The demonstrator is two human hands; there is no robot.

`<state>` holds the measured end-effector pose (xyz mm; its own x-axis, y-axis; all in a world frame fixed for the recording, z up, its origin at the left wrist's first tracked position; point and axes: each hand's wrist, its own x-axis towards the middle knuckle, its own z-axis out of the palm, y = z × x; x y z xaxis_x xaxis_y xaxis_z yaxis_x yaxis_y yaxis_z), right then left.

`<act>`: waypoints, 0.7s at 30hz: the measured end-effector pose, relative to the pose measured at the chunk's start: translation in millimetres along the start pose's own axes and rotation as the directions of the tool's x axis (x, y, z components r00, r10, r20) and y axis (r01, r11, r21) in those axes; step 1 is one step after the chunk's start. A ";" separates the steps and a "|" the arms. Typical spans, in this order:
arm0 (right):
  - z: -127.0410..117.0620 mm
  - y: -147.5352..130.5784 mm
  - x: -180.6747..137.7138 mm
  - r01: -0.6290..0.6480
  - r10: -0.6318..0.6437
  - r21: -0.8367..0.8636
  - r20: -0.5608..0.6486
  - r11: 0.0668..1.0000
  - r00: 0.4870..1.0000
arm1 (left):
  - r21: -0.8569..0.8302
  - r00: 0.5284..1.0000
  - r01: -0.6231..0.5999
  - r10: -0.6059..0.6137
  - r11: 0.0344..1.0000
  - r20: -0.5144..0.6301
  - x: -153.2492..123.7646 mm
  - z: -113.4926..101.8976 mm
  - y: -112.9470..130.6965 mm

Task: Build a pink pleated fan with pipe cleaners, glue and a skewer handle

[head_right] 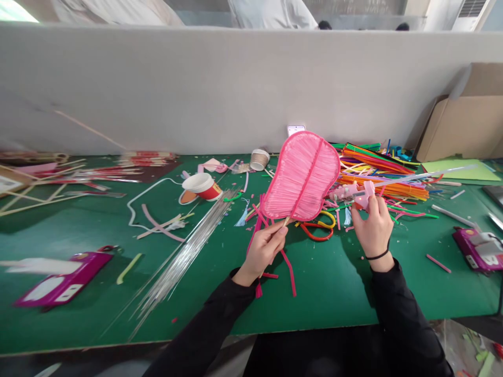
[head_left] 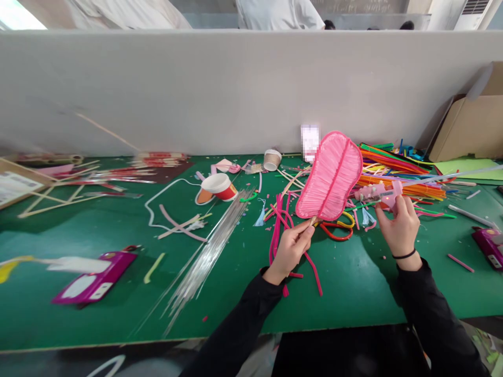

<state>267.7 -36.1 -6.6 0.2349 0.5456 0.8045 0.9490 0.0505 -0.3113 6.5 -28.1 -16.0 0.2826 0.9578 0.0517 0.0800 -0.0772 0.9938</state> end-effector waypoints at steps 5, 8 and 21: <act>0.3 -0.2 -0.4 -0.018 0.018 0.000 0.033 1.000 0.999 | -0.010 1.000 0.015 -0.015 1.000 -0.005 -0.6 1.0 3.0; 0.9 0.7 -0.8 -0.017 0.017 0.009 0.035 1.000 0.999 | -0.016 1.000 0.028 -0.028 0.999 0.003 -0.6 1.0 4.0; 3.3 5.7 -2.2 -0.027 0.027 -0.047 0.000 0.999 1.000 | -0.046 0.997 0.061 -0.058 0.997 0.057 0.4 -0.5 2.3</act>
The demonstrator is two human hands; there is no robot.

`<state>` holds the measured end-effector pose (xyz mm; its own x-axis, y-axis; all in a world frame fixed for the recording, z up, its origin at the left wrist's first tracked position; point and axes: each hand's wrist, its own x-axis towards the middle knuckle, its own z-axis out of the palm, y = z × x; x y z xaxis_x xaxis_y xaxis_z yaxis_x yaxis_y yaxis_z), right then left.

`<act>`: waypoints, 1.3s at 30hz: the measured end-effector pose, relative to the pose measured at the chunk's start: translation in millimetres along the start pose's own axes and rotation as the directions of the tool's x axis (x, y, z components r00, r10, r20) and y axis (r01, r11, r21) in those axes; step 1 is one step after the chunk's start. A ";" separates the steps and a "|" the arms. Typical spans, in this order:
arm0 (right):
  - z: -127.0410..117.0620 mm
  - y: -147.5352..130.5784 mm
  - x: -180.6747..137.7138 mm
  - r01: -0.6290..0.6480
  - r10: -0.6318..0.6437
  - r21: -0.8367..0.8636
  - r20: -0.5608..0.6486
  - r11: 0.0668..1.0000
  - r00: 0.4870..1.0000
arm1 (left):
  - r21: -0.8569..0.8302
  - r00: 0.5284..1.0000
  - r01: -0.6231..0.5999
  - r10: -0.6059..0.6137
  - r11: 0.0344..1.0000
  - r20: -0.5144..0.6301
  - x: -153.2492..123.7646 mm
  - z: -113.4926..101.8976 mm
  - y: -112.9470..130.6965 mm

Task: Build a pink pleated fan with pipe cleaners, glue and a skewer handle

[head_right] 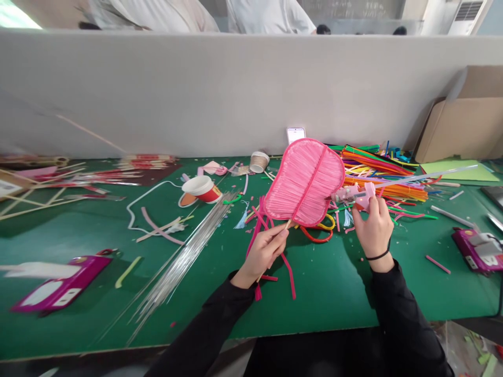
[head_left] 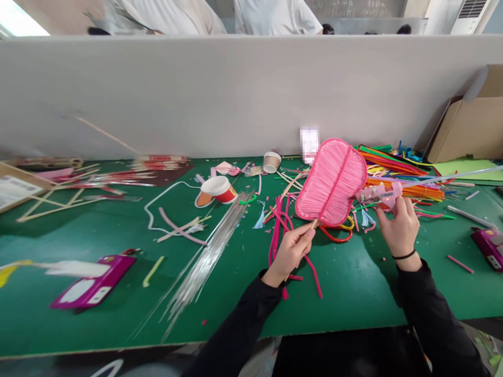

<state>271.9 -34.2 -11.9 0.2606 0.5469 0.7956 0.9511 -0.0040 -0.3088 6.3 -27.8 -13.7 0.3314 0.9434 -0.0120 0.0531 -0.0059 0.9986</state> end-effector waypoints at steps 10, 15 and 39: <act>-4.4 4.7 4.6 -0.006 0.006 -0.007 -0.025 1.000 1.000 | 0.018 1.000 0.009 -0.008 1.000 -0.006 0.2 -0.3 -0.5; -4.7 6.1 4.3 0.097 -0.097 -0.004 0.023 0.995 0.995 | 0.033 1.000 0.001 -0.001 0.999 -0.001 0.2 -1.3 -2.2; -10.0 7.0 7.8 0.232 -0.233 -0.081 0.005 0.969 0.973 | 0.068 1.000 -0.015 0.014 0.998 0.009 0.7 -1.3 -4.9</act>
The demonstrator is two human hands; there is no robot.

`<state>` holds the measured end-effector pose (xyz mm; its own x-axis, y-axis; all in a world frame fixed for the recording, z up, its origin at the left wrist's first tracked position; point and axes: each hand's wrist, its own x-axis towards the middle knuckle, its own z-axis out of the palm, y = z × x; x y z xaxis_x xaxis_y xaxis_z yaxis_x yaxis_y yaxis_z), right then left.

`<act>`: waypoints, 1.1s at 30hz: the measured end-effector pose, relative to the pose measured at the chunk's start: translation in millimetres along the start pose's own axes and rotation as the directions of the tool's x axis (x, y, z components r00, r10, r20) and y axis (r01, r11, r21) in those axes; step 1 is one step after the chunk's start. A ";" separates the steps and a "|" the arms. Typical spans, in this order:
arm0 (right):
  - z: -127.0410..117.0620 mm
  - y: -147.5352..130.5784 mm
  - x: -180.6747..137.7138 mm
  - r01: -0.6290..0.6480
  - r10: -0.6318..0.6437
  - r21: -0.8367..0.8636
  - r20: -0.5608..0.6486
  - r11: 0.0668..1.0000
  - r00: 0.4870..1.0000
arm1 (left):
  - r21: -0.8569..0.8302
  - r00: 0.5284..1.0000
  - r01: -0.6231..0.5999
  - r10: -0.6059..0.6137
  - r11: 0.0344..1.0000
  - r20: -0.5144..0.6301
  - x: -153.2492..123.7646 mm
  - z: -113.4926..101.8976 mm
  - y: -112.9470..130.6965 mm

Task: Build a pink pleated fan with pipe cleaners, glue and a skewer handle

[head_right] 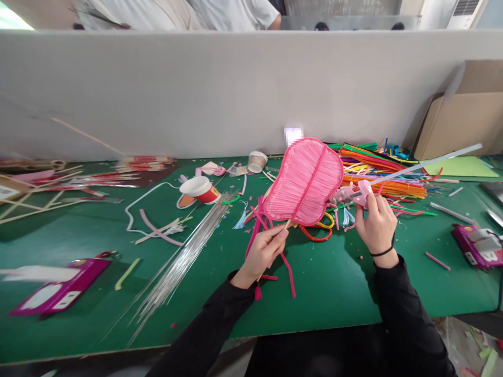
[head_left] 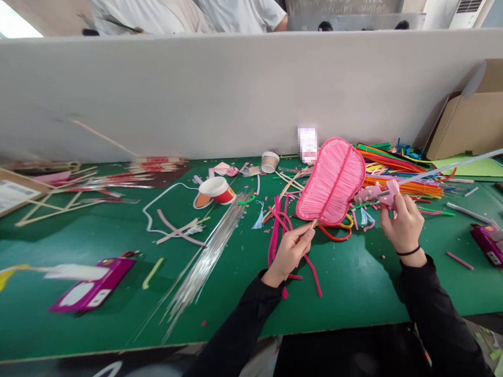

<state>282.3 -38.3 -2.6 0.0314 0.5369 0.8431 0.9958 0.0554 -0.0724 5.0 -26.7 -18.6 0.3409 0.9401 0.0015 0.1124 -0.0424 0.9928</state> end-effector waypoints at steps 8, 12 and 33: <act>2.9 2.4 -1.5 -0.036 0.036 0.001 -0.013 0.999 0.999 | -0.002 1.000 0.005 -0.005 1.000 0.008 -0.9 0.3 1.0; 3.7 3.5 -2.7 -0.066 0.066 0.004 -0.002 0.998 0.998 | 0.011 1.000 0.011 -0.011 1.000 0.006 -1.1 0.6 2.6; 4.5 7.7 -1.8 -0.152 0.152 -0.012 -0.005 0.988 0.988 | 0.027 1.000 0.004 -0.005 1.000 0.022 -1.9 -1.1 -1.1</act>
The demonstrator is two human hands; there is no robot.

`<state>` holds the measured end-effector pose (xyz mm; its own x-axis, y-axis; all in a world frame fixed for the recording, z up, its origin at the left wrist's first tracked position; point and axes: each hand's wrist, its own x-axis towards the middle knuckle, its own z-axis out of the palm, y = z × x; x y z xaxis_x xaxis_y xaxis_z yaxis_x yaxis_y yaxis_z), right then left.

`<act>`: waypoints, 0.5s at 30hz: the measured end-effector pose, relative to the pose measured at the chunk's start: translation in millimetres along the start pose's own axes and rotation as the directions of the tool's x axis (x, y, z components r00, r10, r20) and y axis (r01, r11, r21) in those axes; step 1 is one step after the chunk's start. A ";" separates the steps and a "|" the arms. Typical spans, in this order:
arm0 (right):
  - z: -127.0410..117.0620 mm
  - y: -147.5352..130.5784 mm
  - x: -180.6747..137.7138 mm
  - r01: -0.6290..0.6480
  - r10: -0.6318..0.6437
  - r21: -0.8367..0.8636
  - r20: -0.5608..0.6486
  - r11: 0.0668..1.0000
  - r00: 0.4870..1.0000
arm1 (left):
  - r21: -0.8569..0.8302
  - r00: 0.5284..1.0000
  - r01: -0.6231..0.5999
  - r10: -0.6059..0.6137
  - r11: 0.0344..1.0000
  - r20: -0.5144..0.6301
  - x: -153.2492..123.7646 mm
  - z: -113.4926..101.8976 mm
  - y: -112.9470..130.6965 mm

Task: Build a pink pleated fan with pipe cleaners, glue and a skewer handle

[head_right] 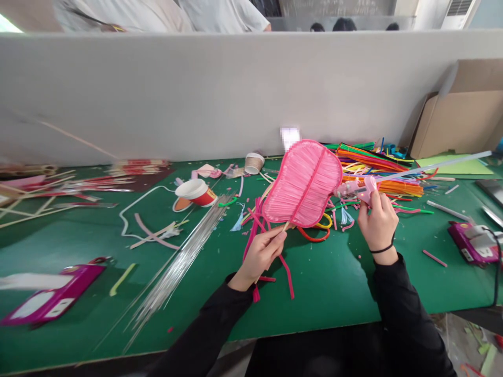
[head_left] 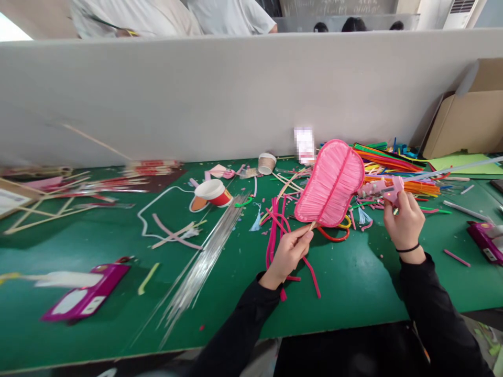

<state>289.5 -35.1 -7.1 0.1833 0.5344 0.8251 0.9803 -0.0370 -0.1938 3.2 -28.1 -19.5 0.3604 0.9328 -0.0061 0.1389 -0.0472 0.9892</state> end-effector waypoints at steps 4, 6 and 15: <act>0.1 0.7 0.0 -0.013 0.013 0.016 -0.003 1.000 1.000 | -0.012 1.000 0.001 -0.001 1.000 0.003 -0.2 -0.1 -0.3; 0.2 1.2 -0.1 -0.027 0.027 0.018 0.000 0.999 1.000 | -0.011 1.000 0.003 -0.003 1.000 0.004 -0.6 -0.1 0.4; -0.3 5.8 -0.2 -0.017 0.017 -0.013 -0.021 1.000 1.000 | -0.007 1.000 0.008 -0.008 1.000 0.006 -0.5 -0.3 1.1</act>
<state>295.1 -35.7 -8.1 0.2015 0.5156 0.8328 0.9779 -0.0574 -0.2011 2.9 -28.4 -18.4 0.3645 0.9311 -0.0148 0.1356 -0.0374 0.9901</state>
